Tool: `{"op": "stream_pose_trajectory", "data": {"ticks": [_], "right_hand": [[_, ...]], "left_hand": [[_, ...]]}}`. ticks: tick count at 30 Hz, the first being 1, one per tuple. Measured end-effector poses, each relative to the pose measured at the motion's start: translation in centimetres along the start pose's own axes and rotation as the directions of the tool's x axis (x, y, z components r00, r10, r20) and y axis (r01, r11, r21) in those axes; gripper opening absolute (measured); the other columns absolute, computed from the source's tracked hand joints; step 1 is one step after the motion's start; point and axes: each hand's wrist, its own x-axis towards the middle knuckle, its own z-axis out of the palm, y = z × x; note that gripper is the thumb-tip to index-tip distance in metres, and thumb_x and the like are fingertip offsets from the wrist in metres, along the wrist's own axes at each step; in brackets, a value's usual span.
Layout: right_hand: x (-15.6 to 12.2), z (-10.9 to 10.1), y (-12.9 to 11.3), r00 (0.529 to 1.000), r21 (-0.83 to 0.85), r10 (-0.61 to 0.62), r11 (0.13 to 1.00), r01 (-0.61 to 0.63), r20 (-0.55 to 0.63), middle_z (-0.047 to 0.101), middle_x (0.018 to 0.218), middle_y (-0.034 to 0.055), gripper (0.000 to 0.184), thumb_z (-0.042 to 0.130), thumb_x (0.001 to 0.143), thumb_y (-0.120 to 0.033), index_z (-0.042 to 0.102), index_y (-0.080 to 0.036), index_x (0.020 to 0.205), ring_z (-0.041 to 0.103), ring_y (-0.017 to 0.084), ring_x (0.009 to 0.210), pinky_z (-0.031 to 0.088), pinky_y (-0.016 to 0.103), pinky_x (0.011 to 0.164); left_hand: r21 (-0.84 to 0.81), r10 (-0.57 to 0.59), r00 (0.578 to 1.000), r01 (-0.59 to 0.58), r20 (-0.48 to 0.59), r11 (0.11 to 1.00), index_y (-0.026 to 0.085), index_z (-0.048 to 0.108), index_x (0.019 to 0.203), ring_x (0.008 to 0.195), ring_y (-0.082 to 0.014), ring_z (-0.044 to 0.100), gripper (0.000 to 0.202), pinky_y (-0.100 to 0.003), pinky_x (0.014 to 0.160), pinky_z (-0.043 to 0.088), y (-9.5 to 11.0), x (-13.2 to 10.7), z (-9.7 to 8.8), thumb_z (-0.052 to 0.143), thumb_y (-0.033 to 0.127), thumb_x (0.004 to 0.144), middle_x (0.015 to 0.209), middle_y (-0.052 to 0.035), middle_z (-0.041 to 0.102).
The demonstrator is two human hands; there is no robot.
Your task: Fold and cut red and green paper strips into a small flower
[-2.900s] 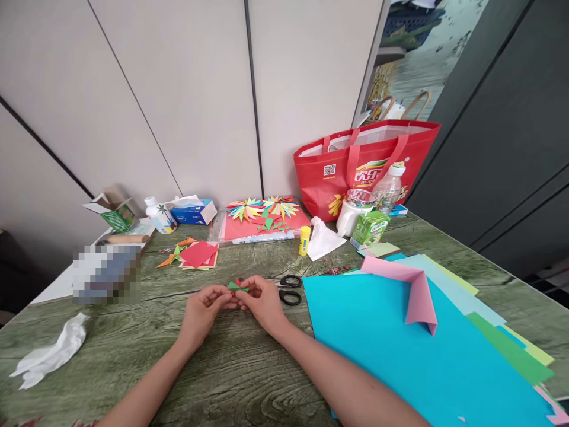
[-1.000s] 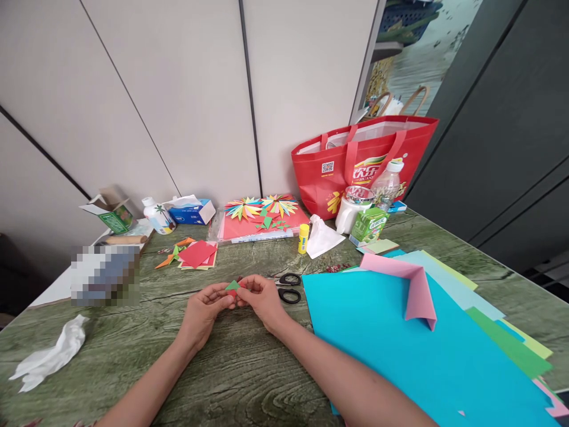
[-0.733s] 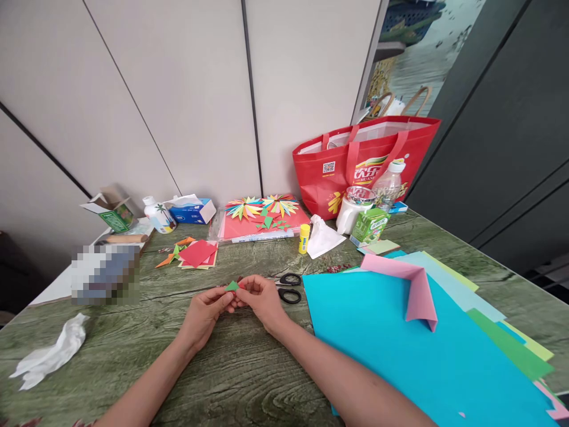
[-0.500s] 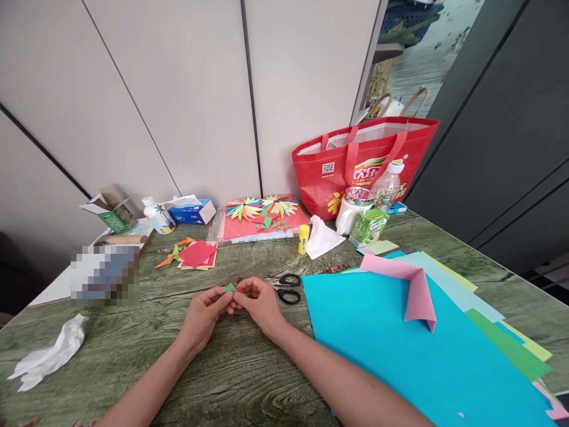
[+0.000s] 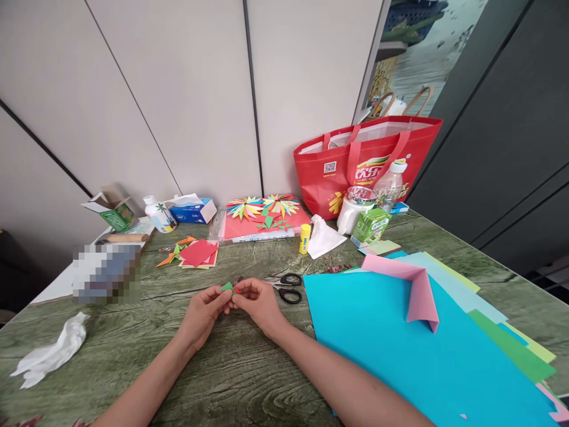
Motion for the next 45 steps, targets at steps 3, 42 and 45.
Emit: {"op": "stream_pose_trajectory", "data": {"ticks": [3,42,45], "right_hand": [[0.0,0.0,-0.1,1.0,0.018,0.012,1.0,-0.012,-0.012,0.064,0.07,0.0002,0.026,0.074,0.056,-0.03,0.06,-0.015,0.073,0.061,0.014,0.062,0.05,0.027,0.065],[0.6,-1.4,-2.0,0.953,-0.149,0.036,0.989,0.009,0.302,0.06,0.063,-0.0015,0.024,0.067,0.066,-0.036,0.061,-0.015,0.074,0.056,0.011,0.057,0.048,0.026,0.06],[0.7,-1.7,-2.4,0.932,-0.151,0.075,0.988,-0.022,0.353,0.06,0.063,-0.0016,0.026,0.069,0.064,-0.037,0.06,-0.014,0.073,0.056,0.01,0.056,0.048,0.025,0.06]], "left_hand": [[-0.046,-0.006,1.0,0.005,-0.02,0.999,0.012,0.06,0.057,0.047,-0.0082,0.049,0.02,-0.02,0.049,0.038,0.1,0.0,0.0,0.072,0.027,0.061,0.051,0.0002,0.06],[0.036,-0.109,0.977,0.104,0.185,0.994,0.012,0.058,0.066,0.045,-0.01,0.057,0.023,-0.018,0.043,0.044,1.0,0.2,-0.8,0.072,0.03,0.063,0.054,-0.003,0.064],[-0.045,-0.218,0.949,0.233,0.228,0.971,0.012,0.059,0.066,0.046,-0.0095,0.058,0.024,-0.016,0.044,0.044,0.8,0.3,-1.1,0.076,0.027,0.059,0.054,-0.0026,0.064]]}}
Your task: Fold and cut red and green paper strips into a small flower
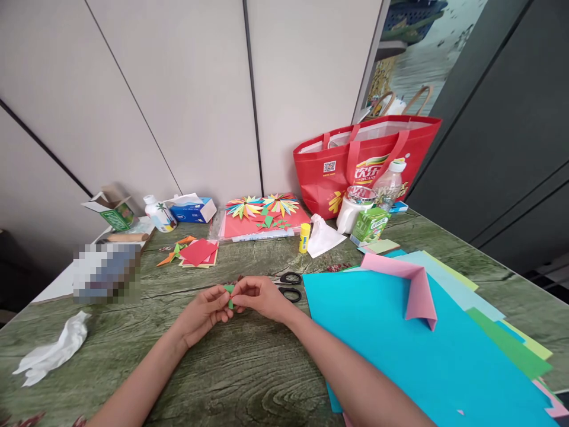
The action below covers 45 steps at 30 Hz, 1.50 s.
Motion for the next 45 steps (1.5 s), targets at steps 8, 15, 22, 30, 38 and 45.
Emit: {"op": "stream_pose_trajectory", "data": {"ticks": [8,15,22,30,38,45], "right_hand": [[-0.2,-0.1,-0.2,0.999,0.043,0.038,0.998,-0.039,0.033,0.06,0.06,-0.0018,0.025,0.067,0.065,-0.038,0.06,-0.014,0.071,0.057,0.01,0.056,0.047,0.025,0.059],[-0.2,-0.1,0.2,1.0,0.028,0.02,0.999,-0.02,-0.006,0.054,0.059,-0.0047,0.022,0.07,0.062,-0.033,0.058,-0.014,0.068,0.049,0.007,0.052,0.04,0.021,0.055],[-0.1,0.1,0.0,1.0,0.031,-0.014,0.999,0.014,-0.022,0.054,0.062,-0.005,0.022,0.069,0.063,-0.031,0.057,-0.015,0.072,0.049,0.007,0.055,0.04,0.021,0.058],[-0.2,0.3,0.3,0.964,-0.292,-0.243,0.934,0.204,-0.105,0.056,0.066,-0.0009,0.015,0.062,0.073,-0.031,0.056,-0.017,0.074,0.053,0.011,0.058,0.045,0.024,0.057],[-0.7,0.9,1.3,0.756,-0.662,-0.648,0.607,0.44,-0.093,0.057,0.081,0.0061,0.008,0.049,0.078,-0.015,0.057,-0.018,0.079,0.057,0.014,0.076,0.048,0.026,0.064],[-0.6,1.4,1.5,0.761,-0.656,-0.628,0.644,0.394,-0.16,0.054,0.077,0.0045,0.008,0.048,0.075,-0.012,0.052,-0.019,0.072,0.055,0.014,0.072,0.047,0.023,0.057]], "left_hand": [[-0.121,-0.075,0.996,0.08,0.044,0.989,0.011,0.065,0.064,0.049,-0.0073,0.055,0.018,-0.015,0.045,0.041,-0.3,0.2,-0.3,0.078,0.021,0.056,0.057,-0.0021,0.063],[-0.189,-0.107,0.994,0.112,0.038,0.976,0.01,0.065,0.061,0.05,-0.0076,0.056,0.018,-0.016,0.049,0.043,-0.1,0.0,0.1,0.079,0.018,0.053,0.058,-0.0033,0.064],[-0.201,-0.096,0.995,0.095,0.008,0.975,0.011,0.064,0.061,0.046,-0.0059,0.055,0.019,-0.014,0.043,0.042,-0.4,0.3,-0.4,0.079,0.019,0.053,0.055,0.0001,0.061],[-0.244,-0.086,0.995,0.075,-0.039,0.967,0.01,0.061,0.062,0.043,-0.005,0.055,0.019,-0.012,0.045,0.046,0.1,0.3,-0.2,0.078,0.014,0.055,0.054,0.0021,0.059],[-0.194,-0.034,0.998,0.022,-0.058,0.981,0.01,0.06,0.062,0.046,-0.0073,0.059,0.022,-0.012,0.044,0.048,-0.2,0.4,0.0,0.079,0.017,0.054,0.053,0.0025,0.059],[-0.161,-0.009,0.998,-0.002,-0.068,0.987,0.009,0.062,0.064,0.046,-0.0076,0.059,0.022,-0.013,0.045,0.049,-0.3,0.2,0.6,0.079,0.02,0.054,0.052,0.0011,0.061]]}}
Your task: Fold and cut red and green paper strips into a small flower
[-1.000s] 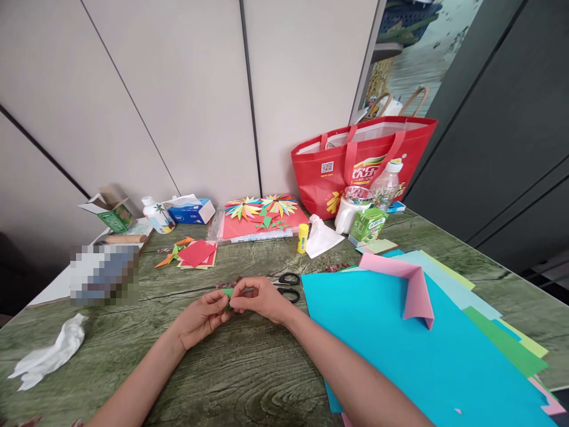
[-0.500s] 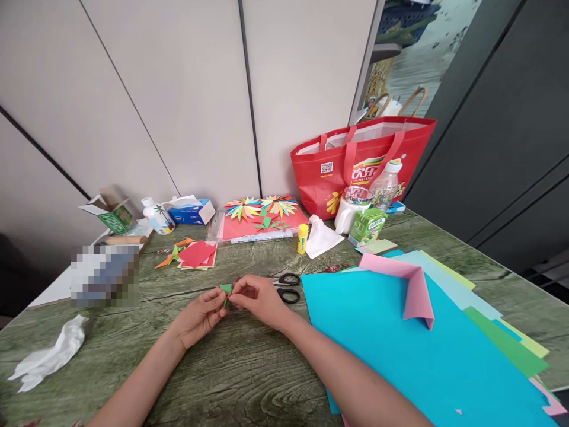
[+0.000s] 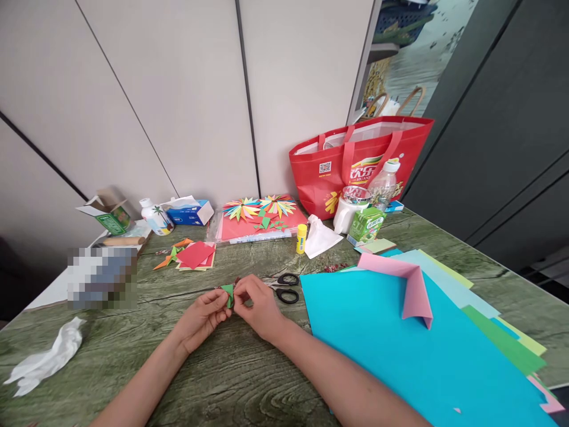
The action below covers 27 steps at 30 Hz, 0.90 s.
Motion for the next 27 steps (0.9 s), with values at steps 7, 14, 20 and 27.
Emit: {"op": "stream_pose_trajectory", "data": {"ticks": [7,14,20,27], "right_hand": [[0.61,-0.78,-0.25,0.993,0.084,0.029,0.996,-0.038,0.114,0.055,0.084,0.0053,0.013,0.05,0.076,-0.014,0.06,-0.019,0.082,0.056,0.013,0.072,0.048,0.023,0.06],[0.76,-0.94,0.11,0.992,0.062,-0.034,0.998,0.027,0.118,0.057,0.086,0.0053,0.018,0.051,0.078,-0.016,0.065,-0.021,0.086,0.056,0.014,0.079,0.047,0.027,0.072],[0.92,-0.89,-0.14,0.978,0.183,0.148,0.968,-0.174,0.146,0.057,0.084,0.0051,0.009,0.056,0.076,-0.022,0.065,-0.019,0.076,0.056,0.013,0.07,0.047,0.023,0.059],[0.95,-0.41,0.62,0.893,0.447,0.367,0.774,-0.449,0.261,0.058,0.075,0.0017,0.012,0.065,0.068,-0.028,0.061,-0.016,0.07,0.056,0.011,0.062,0.047,0.024,0.059]], "left_hand": [[-0.077,-0.046,0.997,0.041,-0.068,0.996,0.01,0.062,0.066,0.043,-0.0053,0.058,0.013,-0.01,0.042,0.048,0.16,0.18,-0.3,0.074,0.012,0.061,0.055,0.0016,0.061],[-0.131,-0.079,0.991,0.065,-0.107,0.989,0.01,0.063,0.065,0.041,-0.0061,0.058,0.01,-0.009,0.039,0.048,0.56,0.08,-0.21,0.072,0.006,0.062,0.053,0.0016,0.062],[-0.113,-0.072,0.993,0.061,-0.095,0.992,0.01,0.064,0.063,0.041,-0.0075,0.059,0.01,-0.01,0.04,0.049,0.45,0.16,-0.23,0.073,0.007,0.06,0.05,0.0009,0.062],[-0.08,-0.083,0.993,0.077,-0.084,0.994,0.009,0.065,0.066,0.042,-0.0069,0.059,0.006,-0.01,0.041,0.049,0.48,0.19,-0.32,0.07,0.008,0.065,0.053,-0.0014,0.065]]}}
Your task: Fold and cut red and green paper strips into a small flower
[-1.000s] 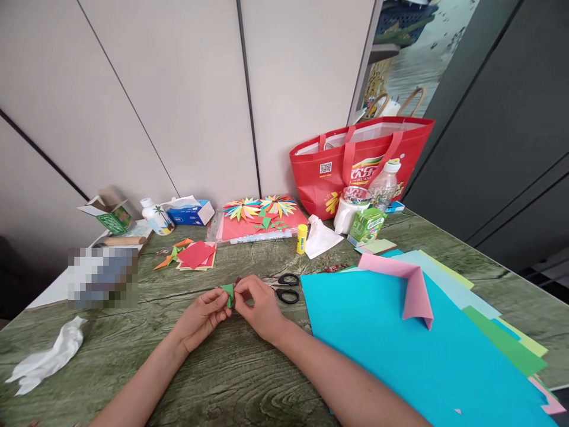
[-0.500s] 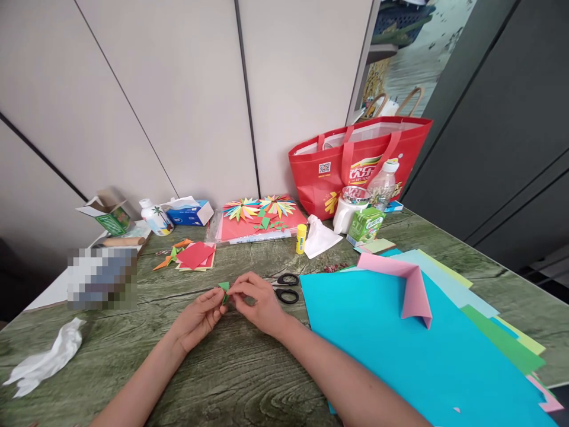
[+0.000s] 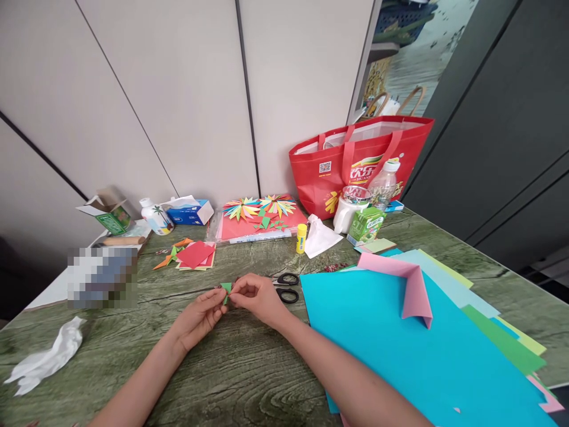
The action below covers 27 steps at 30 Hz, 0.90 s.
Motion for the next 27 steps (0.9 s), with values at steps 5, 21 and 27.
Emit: {"op": "stream_pose_trajectory", "data": {"ticks": [5,21,27], "right_hand": [[0.17,-0.14,0.08,0.993,0.089,0.114,0.989,-0.116,0.031,0.059,0.062,-0.0017,0.017,0.068,0.064,-0.028,0.062,-0.015,0.074,0.056,0.01,0.057,0.047,0.024,0.059],[0.3,-0.15,0.21,0.987,0.07,0.149,0.986,-0.153,0.055,0.059,0.063,-0.0024,0.012,0.066,0.064,-0.023,0.061,-0.015,0.071,0.054,0.009,0.056,0.045,0.024,0.06],[0.32,-0.07,0.45,0.97,0.139,0.24,0.962,-0.233,-0.036,0.058,0.057,-0.0041,0.024,0.073,0.055,-0.025,0.056,-0.015,0.068,0.053,0.008,0.05,0.044,0.023,0.053]], "left_hand": [[0.015,0.024,1.0,-0.025,0.015,1.0,0.009,0.064,0.065,0.042,-0.0077,0.06,0.008,-0.011,0.041,0.049,0.11,0.04,-0.02,0.072,0.009,0.062,0.051,-0.001,0.063],[0.141,0.085,0.994,-0.093,0.066,0.986,0.009,0.064,0.064,0.044,-0.0077,0.059,0.023,-0.012,0.042,0.049,-0.1,0.01,-0.14,0.079,0.021,0.052,0.053,-0.0013,0.065],[0.278,0.191,0.98,-0.2,0.058,0.939,0.009,0.063,0.067,0.045,-0.0119,0.061,0.023,-0.019,0.046,0.05,-0.61,-0.28,0.37,0.076,0.026,0.057,0.054,-0.0041,0.067]]}}
